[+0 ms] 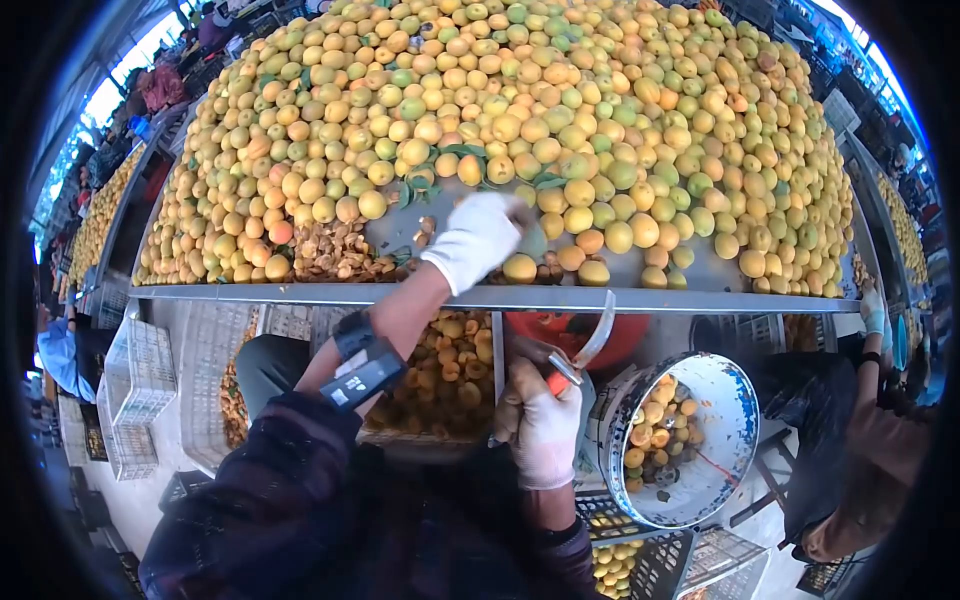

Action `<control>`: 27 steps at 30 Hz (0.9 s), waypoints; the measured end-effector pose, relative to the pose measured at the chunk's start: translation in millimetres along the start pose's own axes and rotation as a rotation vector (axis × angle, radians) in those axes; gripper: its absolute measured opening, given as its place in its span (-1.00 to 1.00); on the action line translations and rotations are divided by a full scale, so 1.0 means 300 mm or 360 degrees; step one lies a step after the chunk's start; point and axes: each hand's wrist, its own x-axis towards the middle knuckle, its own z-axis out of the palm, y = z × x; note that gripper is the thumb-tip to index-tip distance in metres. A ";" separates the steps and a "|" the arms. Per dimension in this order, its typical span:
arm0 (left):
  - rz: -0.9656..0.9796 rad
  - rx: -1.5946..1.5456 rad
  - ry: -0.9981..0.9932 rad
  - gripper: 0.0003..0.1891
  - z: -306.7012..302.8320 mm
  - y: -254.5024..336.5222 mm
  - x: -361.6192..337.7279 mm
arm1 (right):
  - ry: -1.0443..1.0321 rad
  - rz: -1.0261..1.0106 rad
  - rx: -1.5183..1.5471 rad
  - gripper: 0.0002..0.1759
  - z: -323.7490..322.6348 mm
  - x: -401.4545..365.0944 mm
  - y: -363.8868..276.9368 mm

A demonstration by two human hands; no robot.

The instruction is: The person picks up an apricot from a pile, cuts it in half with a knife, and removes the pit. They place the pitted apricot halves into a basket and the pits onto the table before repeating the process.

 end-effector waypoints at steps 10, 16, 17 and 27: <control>-0.0056 0.0464 -0.0405 -0.60 -0.097 0.117 -0.083 | 0.0015 0.0019 -0.0095 -0.73 -0.028 -0.001 -0.028; -0.0065 -0.0027 -0.0246 -0.56 -0.101 0.116 -0.110 | 0.0044 -0.0038 -0.0101 -0.76 -0.057 -0.045 -0.053; -0.0033 -0.0422 -0.0188 -0.52 -0.129 0.110 -0.149 | 0.0019 -0.0053 -0.0105 -0.77 -0.062 -0.050 -0.050; 0.0234 -0.1916 -0.0408 -0.28 -0.288 0.074 -0.577 | -0.0321 -0.0288 -0.0822 -0.39 0.113 -0.043 -0.079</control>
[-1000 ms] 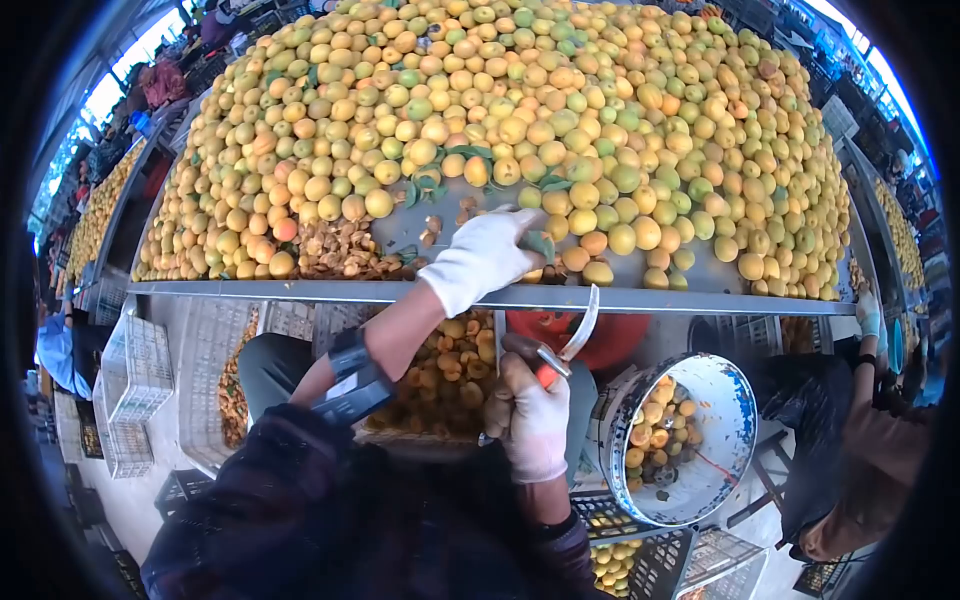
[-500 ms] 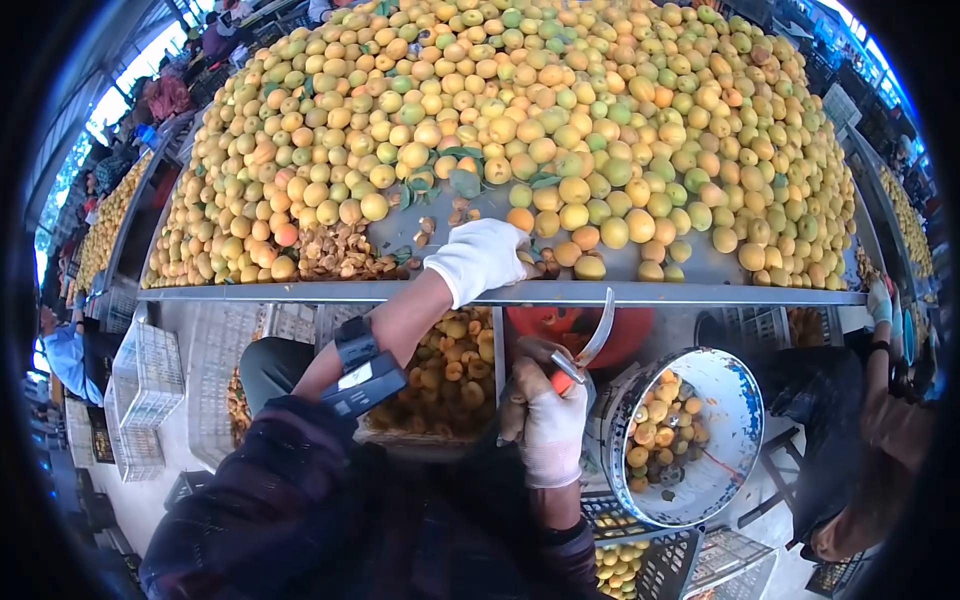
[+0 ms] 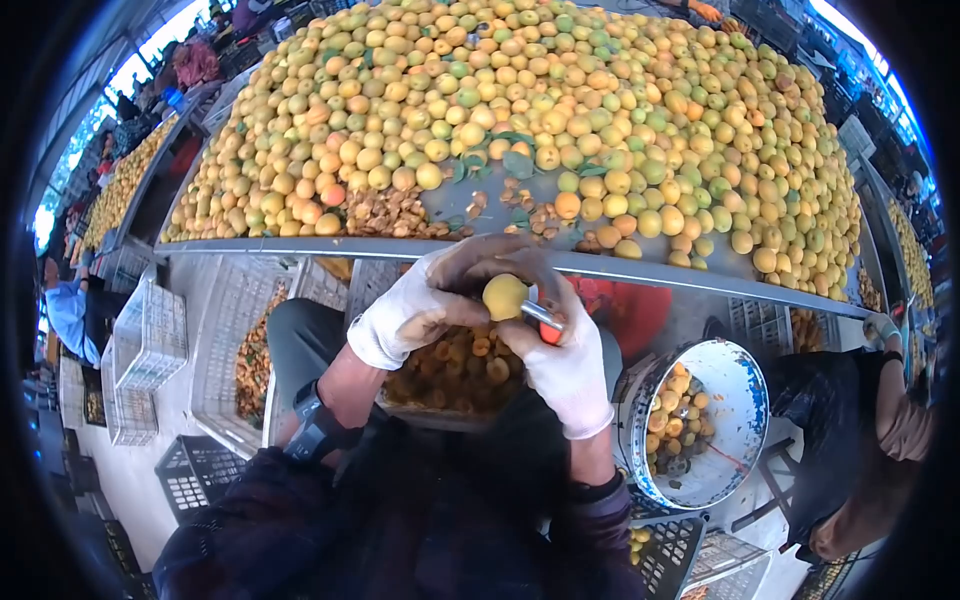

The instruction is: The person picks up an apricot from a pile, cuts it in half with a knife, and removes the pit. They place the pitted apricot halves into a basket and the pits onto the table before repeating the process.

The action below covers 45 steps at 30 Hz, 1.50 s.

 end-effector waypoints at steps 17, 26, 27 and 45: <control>0.0143 -0.1822 0.0142 -0.54 0.084 -0.149 -0.113 | 0.0091 -0.0060 -0.0049 -0.55 0.099 -0.080 -0.063; -0.0080 -0.1550 -0.0070 -0.51 0.219 -0.163 -0.064 | 0.0709 -0.0517 -0.1368 -0.65 -0.254 -0.070 0.086; -0.0063 -0.1434 -0.0024 -0.50 0.228 -0.139 -0.065 | 0.0711 -0.0519 -0.1368 -0.65 -0.285 -0.082 0.110; -0.0167 -0.0344 0.0237 -0.47 0.265 -0.011 -0.127 | -0.0216 0.0304 0.1042 -0.54 0.006 -0.193 0.006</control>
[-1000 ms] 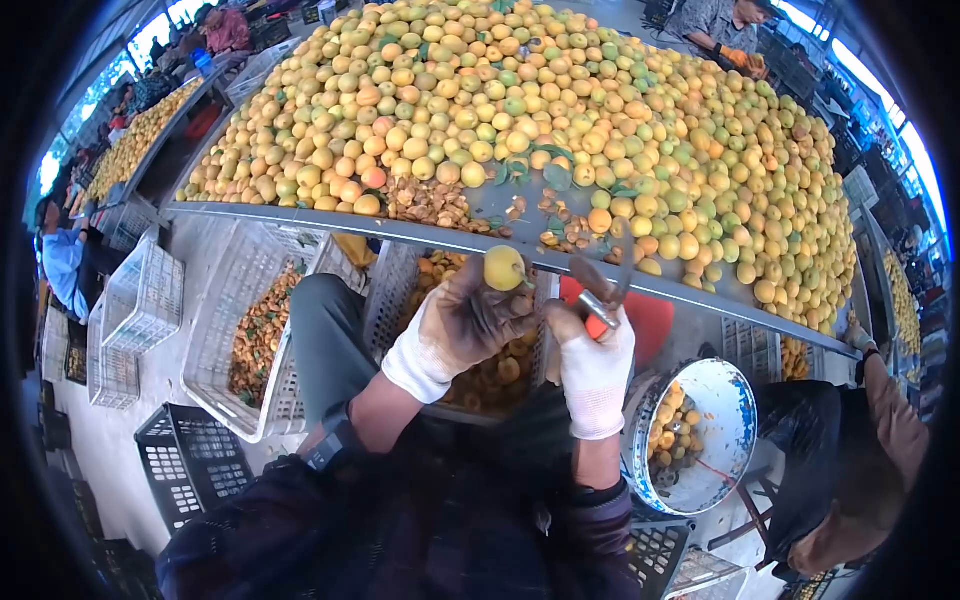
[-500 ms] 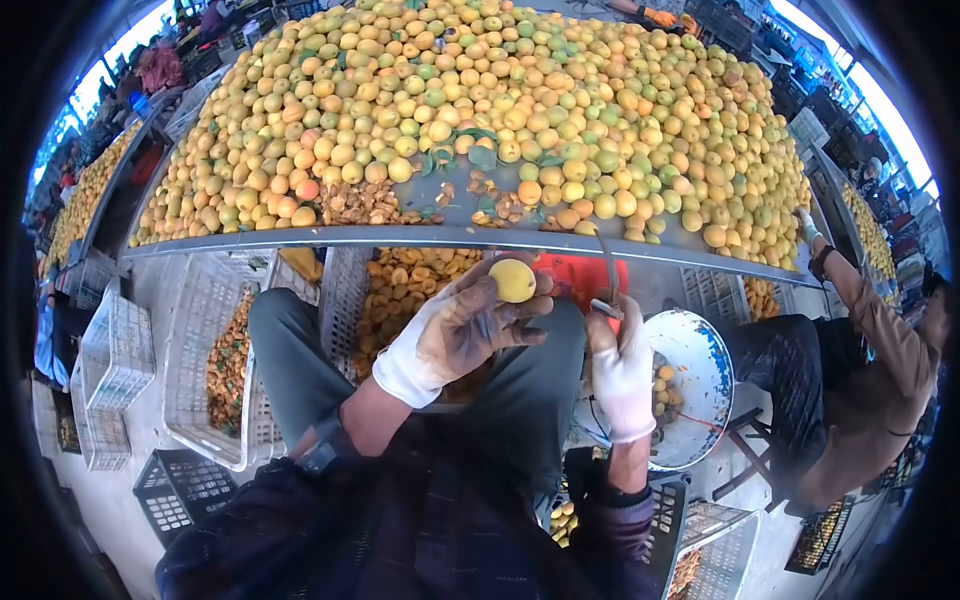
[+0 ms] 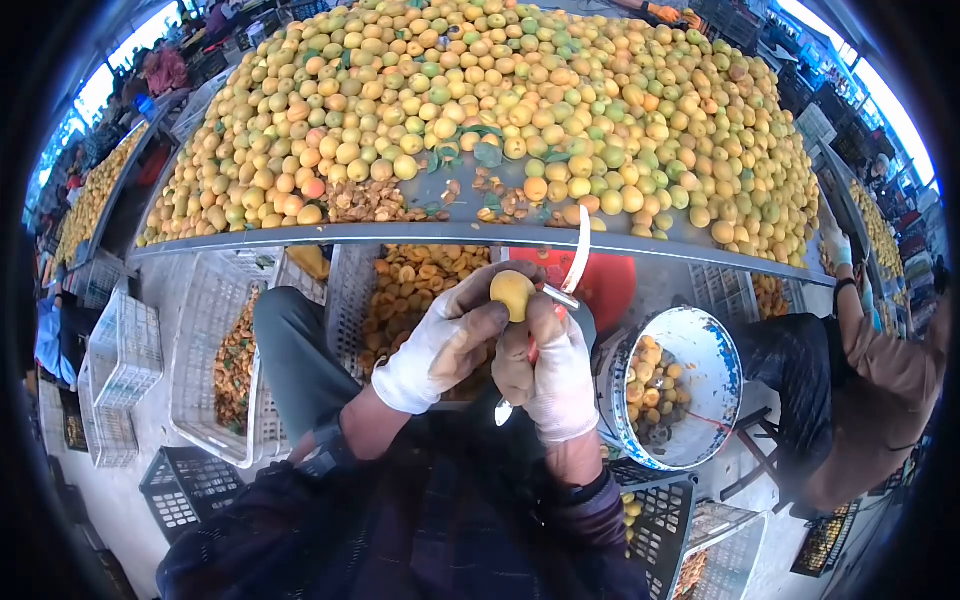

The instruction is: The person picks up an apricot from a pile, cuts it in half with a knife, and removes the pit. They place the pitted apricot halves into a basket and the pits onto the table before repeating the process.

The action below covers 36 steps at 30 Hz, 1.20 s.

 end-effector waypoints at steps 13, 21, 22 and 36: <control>0.0039 -0.1038 0.0147 -0.51 -0.048 -0.117 0.044 | 0.0343 -0.0869 -0.2125 -0.68 0.025 -0.052 0.043; -0.0157 -0.1242 0.0253 -0.54 -0.020 -0.145 0.035 | 0.0568 -0.0738 -0.2493 -0.73 0.026 -0.044 0.081; -0.0124 -0.1198 0.0299 -0.54 -0.014 -0.143 0.034 | 0.0567 -0.0737 -0.2493 -0.73 0.025 -0.045 0.077; 0.0027 -0.0916 0.0174 -0.42 -0.034 -0.156 0.005 | 0.0181 -0.0210 -0.1555 -0.81 -0.044 -0.052 0.056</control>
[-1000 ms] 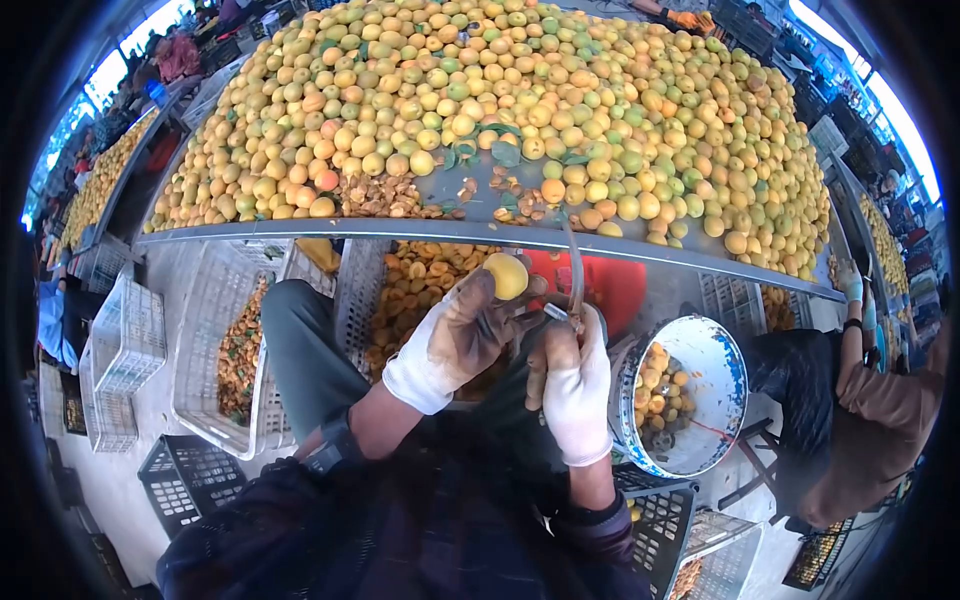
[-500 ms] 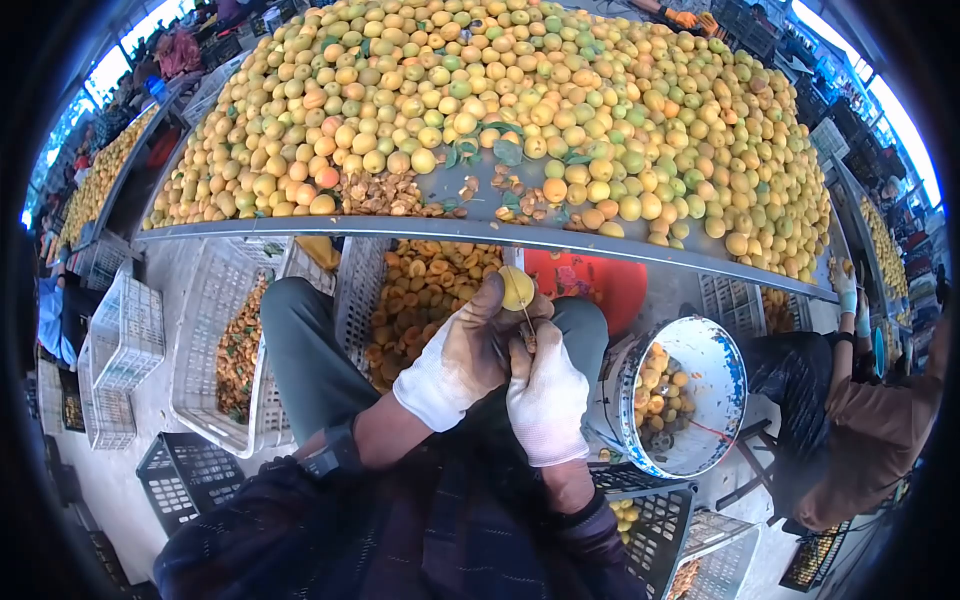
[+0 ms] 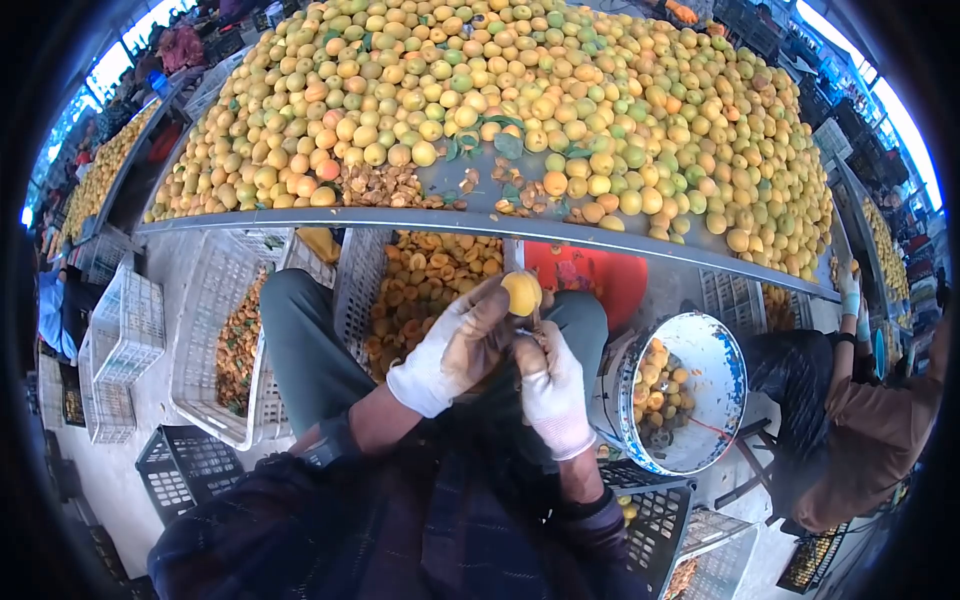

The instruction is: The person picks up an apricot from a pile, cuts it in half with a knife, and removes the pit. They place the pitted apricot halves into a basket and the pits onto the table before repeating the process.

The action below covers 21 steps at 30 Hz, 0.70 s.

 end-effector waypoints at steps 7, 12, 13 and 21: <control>0.0058 0.0812 -0.0239 -0.55 -0.002 0.123 0.001 | -0.0152 -0.0183 -0.0061 -0.56 -0.051 0.014 0.048; -0.0054 0.0942 -0.0049 -0.59 -0.036 0.061 -0.003 | -0.0228 0.0182 0.0296 -0.66 -0.038 0.011 0.004; 0.0015 0.0509 -0.0043 -0.57 -0.034 0.028 -0.007 | -0.0201 0.0121 0.0393 -0.48 -0.018 0.008 0.023; -0.0193 0.0882 -0.0096 -0.63 -0.006 0.127 -0.017 | -0.0424 0.0187 0.0289 -0.55 -0.070 -0.004 0.023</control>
